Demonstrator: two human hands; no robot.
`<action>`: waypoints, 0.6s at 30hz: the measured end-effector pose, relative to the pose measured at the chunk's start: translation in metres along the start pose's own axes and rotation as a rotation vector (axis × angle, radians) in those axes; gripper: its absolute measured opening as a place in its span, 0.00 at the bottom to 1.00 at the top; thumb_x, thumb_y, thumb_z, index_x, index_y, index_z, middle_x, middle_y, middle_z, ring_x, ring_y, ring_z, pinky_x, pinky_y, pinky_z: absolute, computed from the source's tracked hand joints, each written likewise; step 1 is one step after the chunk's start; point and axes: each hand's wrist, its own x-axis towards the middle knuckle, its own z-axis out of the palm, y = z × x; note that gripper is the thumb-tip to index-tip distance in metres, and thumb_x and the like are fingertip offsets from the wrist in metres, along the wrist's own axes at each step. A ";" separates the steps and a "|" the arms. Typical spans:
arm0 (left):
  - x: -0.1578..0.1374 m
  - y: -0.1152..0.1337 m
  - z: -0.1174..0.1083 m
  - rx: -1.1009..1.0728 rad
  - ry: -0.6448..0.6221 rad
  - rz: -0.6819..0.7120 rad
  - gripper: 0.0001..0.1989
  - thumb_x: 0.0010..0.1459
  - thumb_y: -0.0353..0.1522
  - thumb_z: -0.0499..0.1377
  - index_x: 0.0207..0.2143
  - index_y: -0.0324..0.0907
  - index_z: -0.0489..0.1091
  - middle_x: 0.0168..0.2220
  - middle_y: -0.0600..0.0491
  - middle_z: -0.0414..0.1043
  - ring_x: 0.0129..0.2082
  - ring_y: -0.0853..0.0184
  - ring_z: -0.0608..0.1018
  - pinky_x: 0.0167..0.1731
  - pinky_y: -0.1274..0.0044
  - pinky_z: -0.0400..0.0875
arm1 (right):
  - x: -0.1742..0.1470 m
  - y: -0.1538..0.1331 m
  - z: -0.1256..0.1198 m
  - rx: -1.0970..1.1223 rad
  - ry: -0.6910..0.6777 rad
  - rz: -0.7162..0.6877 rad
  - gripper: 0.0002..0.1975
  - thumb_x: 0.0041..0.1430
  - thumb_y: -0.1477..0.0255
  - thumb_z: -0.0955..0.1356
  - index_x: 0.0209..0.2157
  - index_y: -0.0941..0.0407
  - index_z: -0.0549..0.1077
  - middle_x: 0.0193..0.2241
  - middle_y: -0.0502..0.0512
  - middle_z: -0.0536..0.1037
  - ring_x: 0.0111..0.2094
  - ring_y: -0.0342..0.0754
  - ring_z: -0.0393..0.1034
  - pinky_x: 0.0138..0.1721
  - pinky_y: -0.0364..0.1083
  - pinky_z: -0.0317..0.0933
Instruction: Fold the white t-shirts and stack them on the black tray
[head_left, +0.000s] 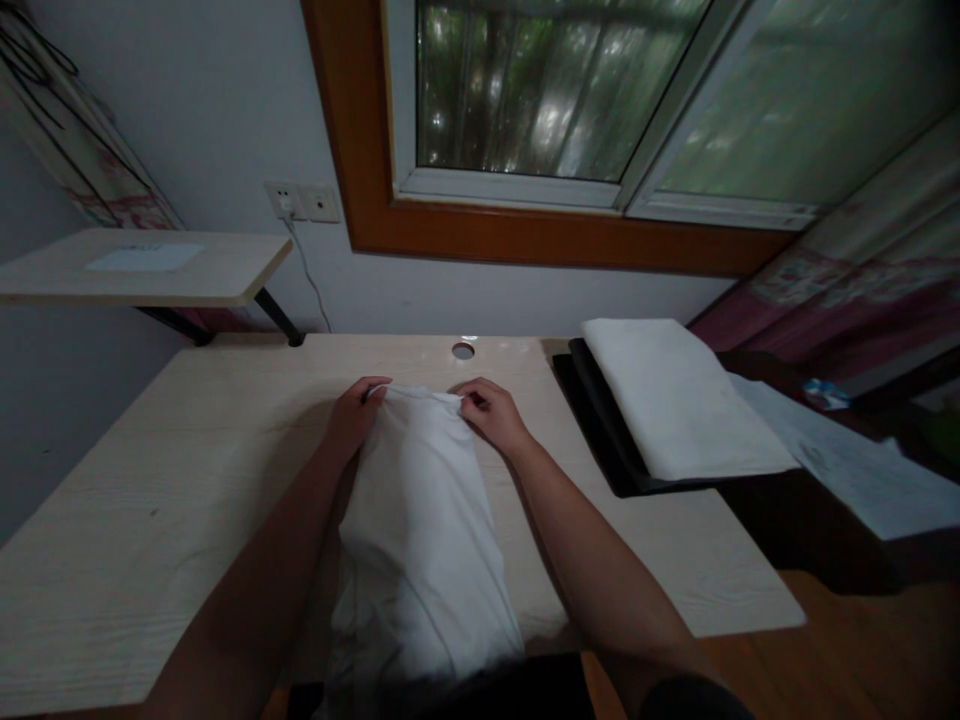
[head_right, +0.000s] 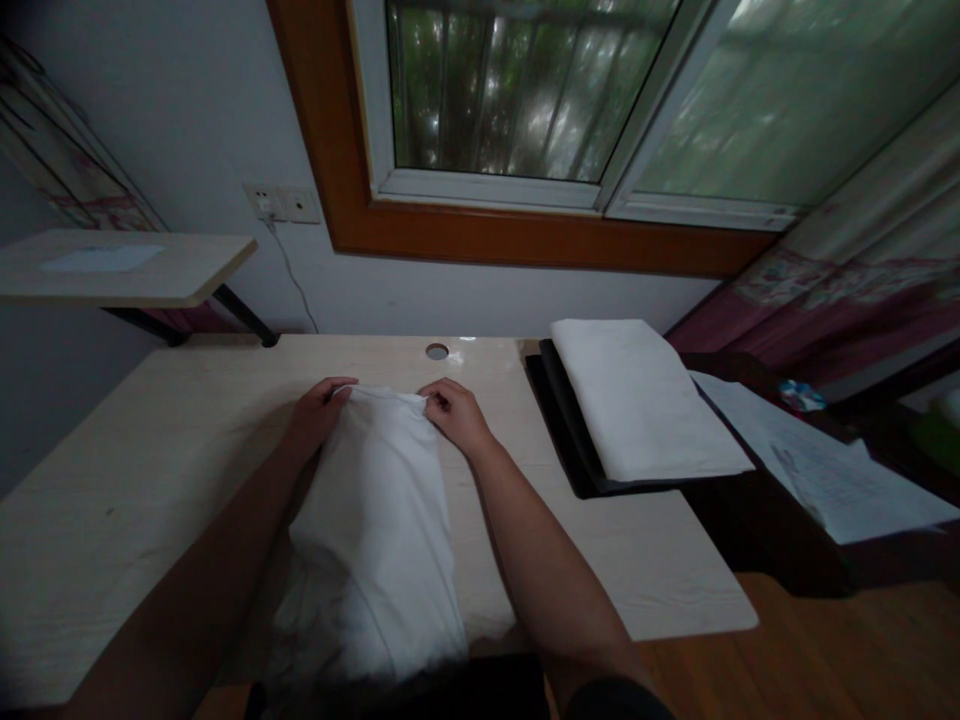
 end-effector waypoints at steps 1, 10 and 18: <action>0.000 0.000 0.000 -0.002 -0.003 0.002 0.17 0.64 0.41 0.54 0.49 0.47 0.76 0.50 0.52 0.79 0.51 0.60 0.78 0.56 0.68 0.70 | 0.000 0.000 0.000 0.020 -0.016 0.001 0.09 0.56 0.77 0.65 0.36 0.54 0.77 0.35 0.53 0.78 0.36 0.47 0.72 0.38 0.44 0.64; 0.001 -0.002 0.001 -0.003 -0.009 0.022 0.17 0.64 0.41 0.54 0.49 0.46 0.76 0.50 0.52 0.79 0.51 0.60 0.78 0.57 0.69 0.69 | -0.002 0.004 0.003 0.178 -0.217 0.142 0.08 0.51 0.76 0.64 0.35 0.55 0.72 0.27 0.46 0.72 0.28 0.43 0.64 0.31 0.41 0.58; 0.001 0.000 0.000 -0.002 -0.010 0.009 0.17 0.64 0.41 0.54 0.50 0.47 0.76 0.50 0.52 0.79 0.51 0.60 0.78 0.56 0.68 0.70 | -0.001 0.000 -0.005 0.368 -0.246 0.191 0.13 0.54 0.71 0.69 0.43 0.54 0.71 0.30 0.47 0.71 0.31 0.44 0.64 0.33 0.42 0.59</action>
